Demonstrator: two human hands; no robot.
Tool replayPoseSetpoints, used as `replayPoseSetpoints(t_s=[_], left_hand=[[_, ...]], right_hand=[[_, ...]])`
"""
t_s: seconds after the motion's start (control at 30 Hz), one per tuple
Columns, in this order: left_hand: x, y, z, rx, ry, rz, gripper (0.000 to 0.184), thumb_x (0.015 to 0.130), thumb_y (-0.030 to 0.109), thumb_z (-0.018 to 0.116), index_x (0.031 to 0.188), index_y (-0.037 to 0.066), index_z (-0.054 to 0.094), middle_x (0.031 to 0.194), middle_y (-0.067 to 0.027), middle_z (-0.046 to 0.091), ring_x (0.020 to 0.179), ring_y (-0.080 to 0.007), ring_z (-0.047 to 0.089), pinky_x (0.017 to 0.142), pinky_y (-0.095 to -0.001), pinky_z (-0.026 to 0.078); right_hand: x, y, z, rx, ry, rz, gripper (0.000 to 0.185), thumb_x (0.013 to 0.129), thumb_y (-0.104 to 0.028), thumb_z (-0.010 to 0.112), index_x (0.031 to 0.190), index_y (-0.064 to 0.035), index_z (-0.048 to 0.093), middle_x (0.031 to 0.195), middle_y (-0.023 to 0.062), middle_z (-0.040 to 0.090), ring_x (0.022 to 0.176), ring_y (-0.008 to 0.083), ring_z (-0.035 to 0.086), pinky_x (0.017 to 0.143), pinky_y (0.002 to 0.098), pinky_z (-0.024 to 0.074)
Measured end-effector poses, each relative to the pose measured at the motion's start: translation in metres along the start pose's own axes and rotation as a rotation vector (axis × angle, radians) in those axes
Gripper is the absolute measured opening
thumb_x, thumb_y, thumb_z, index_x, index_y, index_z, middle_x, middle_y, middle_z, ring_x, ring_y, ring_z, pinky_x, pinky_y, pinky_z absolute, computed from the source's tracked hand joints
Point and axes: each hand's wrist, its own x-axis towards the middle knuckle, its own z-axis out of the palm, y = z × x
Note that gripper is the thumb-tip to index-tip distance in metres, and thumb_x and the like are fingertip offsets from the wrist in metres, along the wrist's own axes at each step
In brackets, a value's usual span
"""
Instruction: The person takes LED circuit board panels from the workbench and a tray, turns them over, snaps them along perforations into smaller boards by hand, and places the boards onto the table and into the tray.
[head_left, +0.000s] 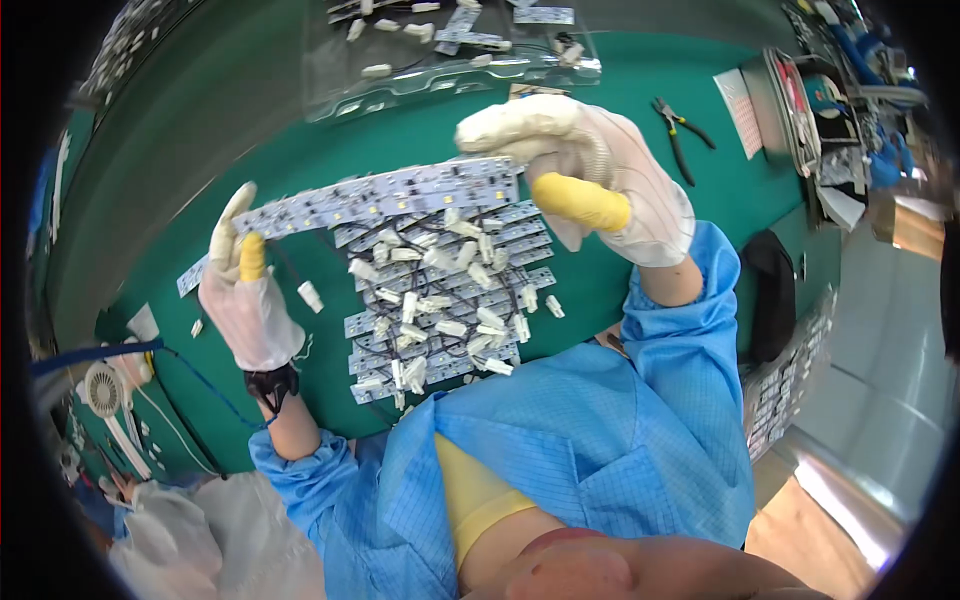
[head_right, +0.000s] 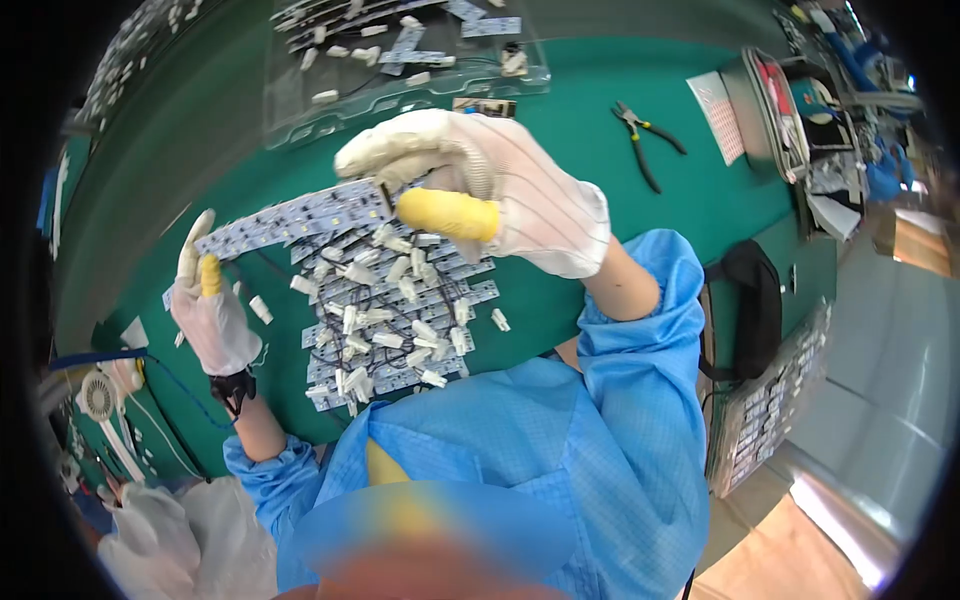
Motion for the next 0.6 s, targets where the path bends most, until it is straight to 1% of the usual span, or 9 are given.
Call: replayPoseSetpoints(t_s=[0.03,0.1,0.13,0.2,0.23,0.27,0.37,0.5,0.6], left_hand=[[0.002,-0.004,0.001,-0.005,-0.013,0.001,0.045,0.088,0.026,0.063,0.123,-0.001,0.056,0.073,0.0061,0.052,0.057,-0.0003,0.032,0.05,-0.0176,0.021],[0.002,-0.013,-0.002,-0.096,0.037,0.069,0.047,0.088,0.027,0.063,0.124,-0.002,0.055,0.095,-0.0019,0.061,0.065,-0.002,0.042,0.056,-0.0162,0.031],[0.002,-0.015,-0.003,-0.086,0.039,0.069,0.047,0.088,0.027,0.063,0.124,-0.002,0.055,0.095,-0.0019,0.061,0.065,-0.002,0.042,0.056,-0.0162,0.031],[0.001,-0.017,-0.006,-0.208,0.028,0.128,0.05,0.087,0.026,0.065,0.124,-0.006,0.053,0.112,-0.0092,0.06,0.078,-0.0057,0.053,0.068,-0.0182,0.041],[0.0,-0.017,-0.006,-0.2,0.038,0.128,0.05,0.087,0.026,0.065,0.124,-0.006,0.053,0.112,-0.0092,0.06,0.078,-0.0057,0.053,0.068,-0.0182,0.041],[-0.001,-0.016,-0.004,-0.248,0.05,0.158,0.05,0.086,0.025,0.066,0.123,-0.007,0.052,0.111,-0.0109,0.06,0.082,-0.0081,0.056,0.071,-0.02,0.044],[-0.004,-0.016,-0.007,-0.316,0.042,0.198,0.051,0.086,0.023,0.066,0.122,-0.009,0.05,0.109,-0.0141,0.061,0.086,-0.0121,0.059,0.075,-0.0233,0.048],[-0.007,-0.016,-0.01,-0.331,0.009,0.261,0.051,0.086,0.022,0.067,0.123,-0.009,0.05,0.106,-0.0161,0.061,0.084,-0.0141,0.061,0.073,-0.0239,0.049],[-0.008,-0.016,-0.012,-0.36,-0.021,0.257,0.052,0.085,0.022,0.068,0.123,-0.008,0.049,0.105,-0.0158,0.062,0.083,-0.0145,0.061,0.073,-0.0236,0.049]], right_hand=[[0.001,0.002,0.002,0.043,0.018,-0.024,0.064,0.085,-0.048,0.059,0.12,0.0048,0.052,0.101,0.0137,0.065,0.046,0.0044,0.046,0.041,0.0181,0.0347],[0.001,0.001,-0.001,0.106,0.004,-0.014,0.063,0.083,-0.048,0.062,0.119,0.0036,0.053,0.102,0.0126,0.065,0.046,0.0038,0.045,0.043,0.0174,0.0358],[0.001,0.001,-0.003,0.116,0.003,-0.016,0.063,0.083,-0.048,0.062,0.119,0.0036,0.053,0.102,0.0126,0.065,0.046,0.0038,0.045,0.043,0.0174,0.0358],[0.003,0.003,-0.002,0.03,0.055,0.027,0.066,0.082,-0.051,0.063,0.118,0.0031,0.054,0.101,0.0112,0.064,0.046,0.003,0.044,0.045,0.0164,0.0358],[0.004,0.004,0.0,0.045,0.094,0.035,0.066,0.082,-0.053,0.062,0.118,0.0021,0.055,0.084,0.0053,0.064,0.046,0.0023,0.043,0.046,0.0158,0.035],[0.004,0.006,-0.001,0.052,0.086,0.033,0.066,0.082,-0.053,0.062,0.118,0.0021,0.055,0.084,0.0053,0.064,0.046,0.0023,0.043,0.046,0.0158,0.035],[0.005,0.01,-0.002,0.033,0.095,0.027,0.06,0.084,-0.051,0.061,0.116,-0.0002,0.057,0.056,-0.0041,0.048,0.046,0.0012,0.041,0.045,0.0161,0.0301],[0.008,0.014,-0.003,0.009,0.11,0.086,0.046,0.09,-0.041,0.058,0.115,-0.0021,0.058,0.058,-0.003,0.05,0.046,0.0011,0.041,0.045,0.0167,0.0279],[0.009,0.014,-0.003,-0.085,0.123,0.084,0.045,0.09,-0.041,0.058,0.114,-0.003,0.059,0.058,-0.0029,0.051,0.046,0.0011,0.04,0.045,0.0165,0.0273]])
